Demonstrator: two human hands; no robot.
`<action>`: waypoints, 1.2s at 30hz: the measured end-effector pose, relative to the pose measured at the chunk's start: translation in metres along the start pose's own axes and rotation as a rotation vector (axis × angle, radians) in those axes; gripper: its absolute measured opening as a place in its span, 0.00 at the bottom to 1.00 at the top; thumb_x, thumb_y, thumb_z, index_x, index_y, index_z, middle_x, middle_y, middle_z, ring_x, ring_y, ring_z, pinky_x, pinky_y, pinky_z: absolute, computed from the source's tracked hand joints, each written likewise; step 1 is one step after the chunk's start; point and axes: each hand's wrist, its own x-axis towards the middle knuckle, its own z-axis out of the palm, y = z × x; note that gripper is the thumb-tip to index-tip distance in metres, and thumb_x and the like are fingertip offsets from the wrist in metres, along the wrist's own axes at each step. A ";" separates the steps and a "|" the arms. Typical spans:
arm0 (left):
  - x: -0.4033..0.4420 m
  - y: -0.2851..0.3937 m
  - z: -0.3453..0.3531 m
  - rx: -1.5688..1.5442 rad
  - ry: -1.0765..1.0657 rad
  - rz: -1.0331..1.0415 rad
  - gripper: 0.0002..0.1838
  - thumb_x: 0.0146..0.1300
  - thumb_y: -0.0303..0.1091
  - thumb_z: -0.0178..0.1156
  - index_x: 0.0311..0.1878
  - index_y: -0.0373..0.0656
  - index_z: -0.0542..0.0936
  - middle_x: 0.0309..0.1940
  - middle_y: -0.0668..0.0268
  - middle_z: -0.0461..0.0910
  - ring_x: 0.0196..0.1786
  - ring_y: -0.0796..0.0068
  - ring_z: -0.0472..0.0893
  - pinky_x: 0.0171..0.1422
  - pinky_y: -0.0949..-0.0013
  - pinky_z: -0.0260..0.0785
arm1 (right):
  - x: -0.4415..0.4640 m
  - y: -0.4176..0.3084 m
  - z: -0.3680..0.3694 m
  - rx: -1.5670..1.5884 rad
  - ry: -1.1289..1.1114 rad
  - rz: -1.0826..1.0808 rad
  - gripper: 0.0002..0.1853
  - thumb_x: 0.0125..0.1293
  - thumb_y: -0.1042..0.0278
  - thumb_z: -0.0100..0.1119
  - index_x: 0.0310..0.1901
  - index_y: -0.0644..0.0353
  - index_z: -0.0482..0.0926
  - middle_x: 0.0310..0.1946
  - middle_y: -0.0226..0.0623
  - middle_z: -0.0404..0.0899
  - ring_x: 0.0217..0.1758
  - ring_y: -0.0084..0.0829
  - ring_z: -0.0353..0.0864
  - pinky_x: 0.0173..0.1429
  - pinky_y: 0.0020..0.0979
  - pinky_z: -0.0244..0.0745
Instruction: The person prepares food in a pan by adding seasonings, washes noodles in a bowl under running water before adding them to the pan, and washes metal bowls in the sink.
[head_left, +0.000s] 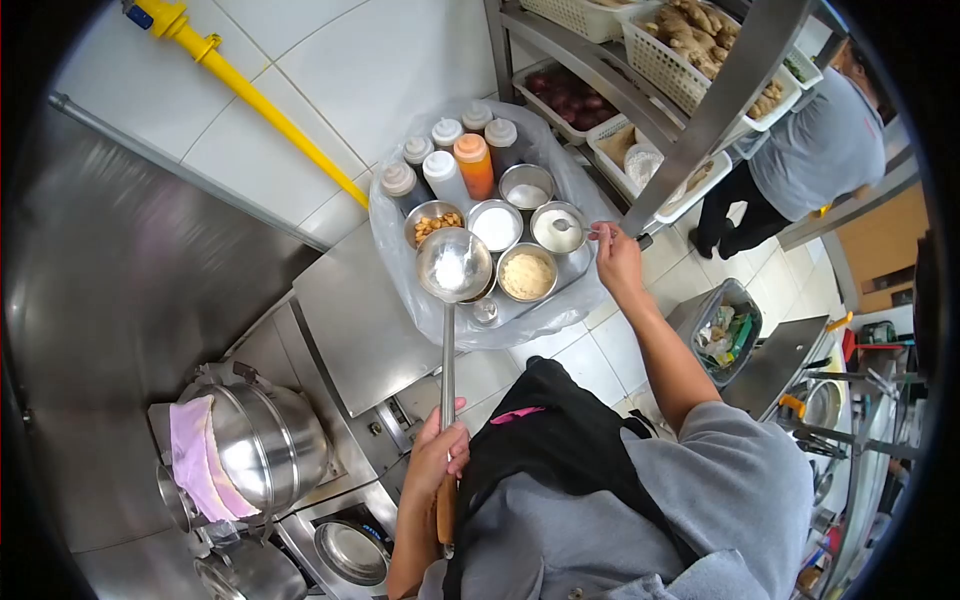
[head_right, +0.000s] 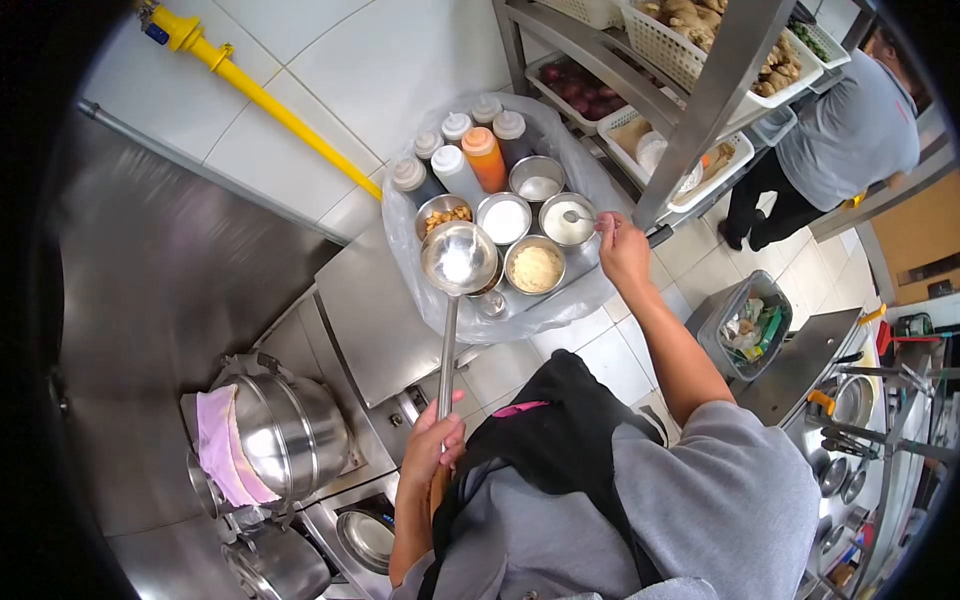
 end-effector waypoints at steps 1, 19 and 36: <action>0.002 0.000 -0.002 -0.044 0.001 0.003 0.23 0.73 0.34 0.51 0.69 0.45 0.64 0.19 0.73 0.62 0.13 0.85 0.60 0.18 0.76 0.56 | 0.001 0.006 0.008 -0.012 -0.004 -0.014 0.18 0.77 0.58 0.45 0.43 0.61 0.83 0.31 0.41 0.87 0.36 0.44 0.87 0.43 0.41 0.78; -0.002 0.006 -0.002 -0.017 -0.017 0.034 0.22 0.73 0.33 0.50 0.68 0.43 0.64 0.19 0.73 0.61 0.13 0.84 0.60 0.19 0.75 0.57 | -0.015 0.033 0.006 0.282 0.147 0.199 0.21 0.78 0.59 0.42 0.42 0.68 0.81 0.30 0.40 0.87 0.28 0.29 0.81 0.38 0.32 0.74; 0.008 0.007 0.017 0.017 -0.154 -0.028 0.24 0.73 0.33 0.51 0.70 0.41 0.63 0.21 0.74 0.62 0.15 0.86 0.60 0.19 0.77 0.58 | -0.053 -0.055 -0.011 0.676 -0.205 0.168 0.21 0.80 0.55 0.43 0.47 0.66 0.78 0.31 0.36 0.85 0.14 0.12 0.61 0.19 0.20 0.57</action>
